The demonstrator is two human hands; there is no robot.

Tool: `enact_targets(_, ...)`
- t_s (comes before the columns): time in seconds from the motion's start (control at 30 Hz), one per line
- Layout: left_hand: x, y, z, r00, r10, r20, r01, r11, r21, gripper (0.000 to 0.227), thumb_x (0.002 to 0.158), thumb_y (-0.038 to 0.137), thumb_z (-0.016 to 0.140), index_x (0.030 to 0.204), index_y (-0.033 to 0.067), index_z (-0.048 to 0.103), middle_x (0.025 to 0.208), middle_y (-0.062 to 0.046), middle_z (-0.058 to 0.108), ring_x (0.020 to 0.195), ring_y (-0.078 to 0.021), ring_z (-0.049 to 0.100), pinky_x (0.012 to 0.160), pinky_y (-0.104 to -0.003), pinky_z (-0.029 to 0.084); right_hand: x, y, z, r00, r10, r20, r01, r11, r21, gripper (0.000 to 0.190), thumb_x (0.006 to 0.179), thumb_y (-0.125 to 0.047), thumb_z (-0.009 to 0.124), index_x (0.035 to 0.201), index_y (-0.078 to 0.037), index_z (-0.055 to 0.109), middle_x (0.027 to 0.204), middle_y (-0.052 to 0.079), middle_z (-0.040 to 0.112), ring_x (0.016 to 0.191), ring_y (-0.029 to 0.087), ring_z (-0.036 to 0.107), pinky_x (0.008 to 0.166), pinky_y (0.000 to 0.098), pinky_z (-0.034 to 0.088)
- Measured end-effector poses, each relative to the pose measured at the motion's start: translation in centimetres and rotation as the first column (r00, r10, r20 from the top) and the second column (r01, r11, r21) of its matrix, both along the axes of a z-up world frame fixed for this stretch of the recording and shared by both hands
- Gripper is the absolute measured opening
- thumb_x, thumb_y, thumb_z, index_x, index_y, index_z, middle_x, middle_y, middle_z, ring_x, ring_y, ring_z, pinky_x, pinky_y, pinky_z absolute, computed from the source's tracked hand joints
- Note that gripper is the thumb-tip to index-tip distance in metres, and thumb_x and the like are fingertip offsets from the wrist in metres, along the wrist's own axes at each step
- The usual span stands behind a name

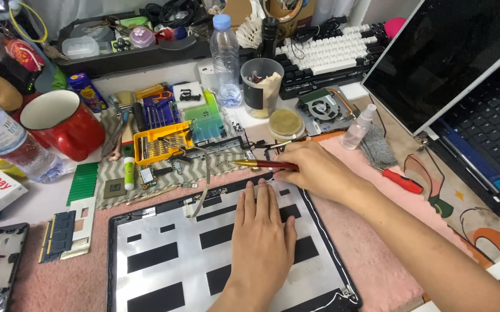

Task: The person cleans the back of a laptop screen using a brush and then handles the screen's cables, tucking them into the frame. Finally, the person picks up a separate laptop screen panel and places it on the desk.

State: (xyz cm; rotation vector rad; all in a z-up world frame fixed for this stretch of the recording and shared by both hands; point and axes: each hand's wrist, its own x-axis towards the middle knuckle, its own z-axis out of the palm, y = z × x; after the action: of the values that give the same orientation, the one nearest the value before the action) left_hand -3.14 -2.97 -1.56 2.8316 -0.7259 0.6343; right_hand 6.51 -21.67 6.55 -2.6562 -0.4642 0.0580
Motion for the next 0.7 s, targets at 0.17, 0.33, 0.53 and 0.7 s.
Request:
enact_targets(0.17,-0.4,0.4,0.7,0.999,-0.027,-0.029,0.024,0.996,-0.089,0.073,0.115,0.047,0.048,0.164,-0.007,0.054,0.169,-0.027,0.056,0.161,-0.0487,0.046,0.136,-0.058,0.031,0.4,-0.5,-1.0,0.994,0.102,0.033,-0.104,0.992,0.067,0.018,0.101,-0.014,0.083,0.118,-0.01,0.088,0.111,0.002,0.076,0.102,0.023,0.075,0.09,0.0385,0.058)
enact_targets(0.33,-0.8,0.7,0.7,0.997,-0.056,-0.056,0.044,0.979,-0.198,0.072,0.114,0.046,0.049,0.162,-0.007,0.057,0.166,-0.027,0.059,0.161,-0.0508,0.046,0.135,-0.059,0.031,0.3,-0.7,-1.9,0.972,0.208,0.112,-0.221,0.967,0.125,0.019,0.101,-0.001,0.079,0.117,-0.006,0.085,0.114,0.003,0.073,0.105,0.024,0.075,0.093,0.0373,0.058)
enact_targets(0.53,-0.9,0.7,0.9,0.997,-0.058,-0.055,0.046,0.98,-0.196,0.073,0.114,0.048,0.05,0.16,-0.0086,0.058,0.162,-0.028,0.062,0.159,-0.0502,0.049,0.134,-0.059,0.032,0.4,-1.3,-3.0,0.946,0.259,0.196,-0.285,0.952,0.116,0.036,0.1,0.003,0.076,0.131,-0.014,0.085,0.118,0.003,0.069,0.106,0.025,0.075,0.091,0.0374,0.059)
enact_targets(0.7,-0.8,0.8,1.4,0.996,-0.065,-0.061,0.052,0.978,-0.2,0.071,0.113,0.047,0.053,0.159,-0.0055,0.06,0.156,-0.025,0.063,0.147,-0.0483,0.055,0.132,-0.059,0.035,0.1,-1.3,-2.9,0.942,0.257,0.216,-0.254,0.966,-0.044,0.045,0.094,0.009,0.075,0.129,-0.018,0.082,0.127,0.003,0.066,0.089,0.027,0.076,0.057,0.0421,0.057)
